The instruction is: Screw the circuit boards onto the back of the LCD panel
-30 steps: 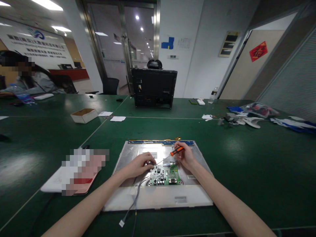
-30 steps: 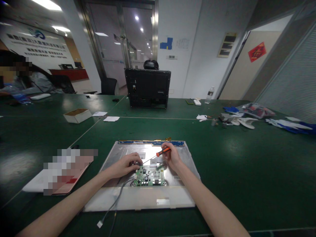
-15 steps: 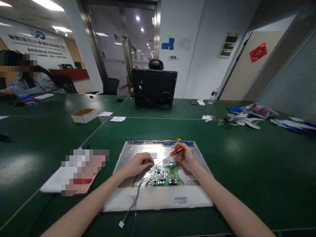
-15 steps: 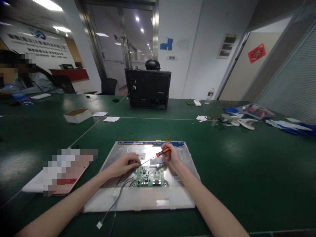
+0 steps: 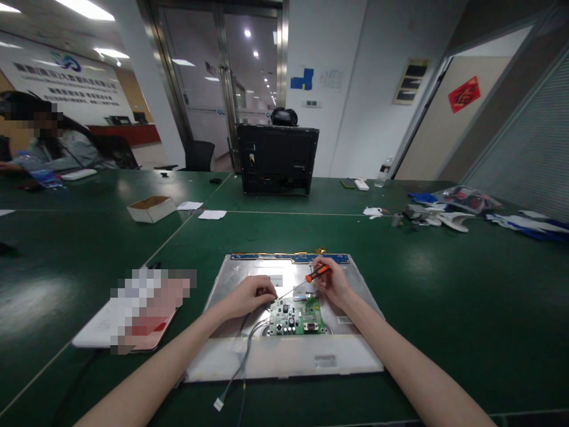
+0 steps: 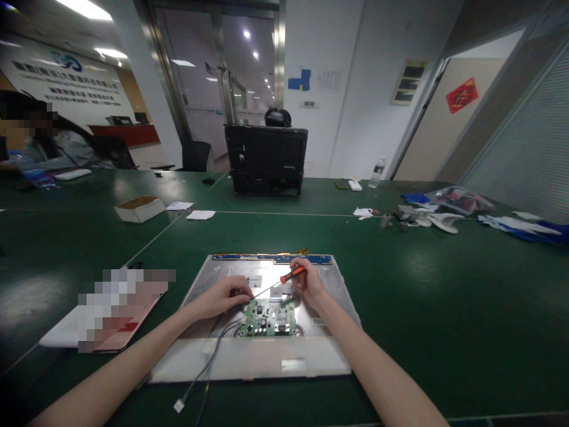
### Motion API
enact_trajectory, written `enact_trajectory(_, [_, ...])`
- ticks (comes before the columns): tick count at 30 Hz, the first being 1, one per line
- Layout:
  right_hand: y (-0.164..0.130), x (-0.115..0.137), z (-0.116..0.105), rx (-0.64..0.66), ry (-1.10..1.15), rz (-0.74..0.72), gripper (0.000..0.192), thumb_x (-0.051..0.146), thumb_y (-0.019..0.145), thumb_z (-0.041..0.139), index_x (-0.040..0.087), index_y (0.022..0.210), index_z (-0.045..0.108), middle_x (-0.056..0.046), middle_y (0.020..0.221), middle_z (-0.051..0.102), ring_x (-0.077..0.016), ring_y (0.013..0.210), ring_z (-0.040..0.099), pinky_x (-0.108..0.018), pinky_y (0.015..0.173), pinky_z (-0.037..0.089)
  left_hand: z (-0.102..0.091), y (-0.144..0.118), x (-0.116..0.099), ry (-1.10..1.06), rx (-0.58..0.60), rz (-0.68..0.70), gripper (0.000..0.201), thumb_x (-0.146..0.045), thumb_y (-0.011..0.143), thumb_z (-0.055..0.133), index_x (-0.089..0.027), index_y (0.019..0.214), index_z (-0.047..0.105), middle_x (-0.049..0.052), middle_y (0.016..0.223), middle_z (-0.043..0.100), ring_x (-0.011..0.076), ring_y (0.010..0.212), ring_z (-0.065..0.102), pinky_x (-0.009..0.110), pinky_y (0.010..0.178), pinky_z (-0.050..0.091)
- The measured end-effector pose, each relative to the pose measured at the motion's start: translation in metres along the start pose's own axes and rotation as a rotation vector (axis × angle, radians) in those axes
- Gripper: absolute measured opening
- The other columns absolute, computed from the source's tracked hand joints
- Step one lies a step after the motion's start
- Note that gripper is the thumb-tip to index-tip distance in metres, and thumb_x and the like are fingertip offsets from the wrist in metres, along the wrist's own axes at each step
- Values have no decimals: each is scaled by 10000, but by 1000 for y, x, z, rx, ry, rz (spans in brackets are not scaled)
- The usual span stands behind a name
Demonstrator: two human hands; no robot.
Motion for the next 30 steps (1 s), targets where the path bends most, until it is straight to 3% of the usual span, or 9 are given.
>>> enact_trajectory(10, [-1,4,2,18,44,-14,230,404,735,614,186,678,569,55,486,508,-39,329,311,-169,306,188,-2,2,11,-188,-17,-65,135,-253,825,567,-157,913,603,14,826,619,133,745,565,241,670,444])
enact_trajectory(15, [-1,3,2,14,41,-21,240,409,738,618,186,665,568,63,454,471,-46,326,307,-172,296,190,2,1,9,-147,32,-57,101,-224,798,586,-155,865,618,-4,743,596,118,675,536,225,624,420])
enact_trajectory(30, [-1,1,3,29,48,-12,247,407,753,617,178,668,580,58,451,473,-43,329,315,-169,300,188,-4,-1,-2,-60,48,-26,132,-208,836,529,-179,868,654,10,820,620,124,720,550,230,650,422])
Point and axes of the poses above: each hand's wrist, its own y-axis towards the middle knuckle, its own z-axis out of the palm, x = y × z, the point moved 7 cm from there along y, towards the middle knuckle
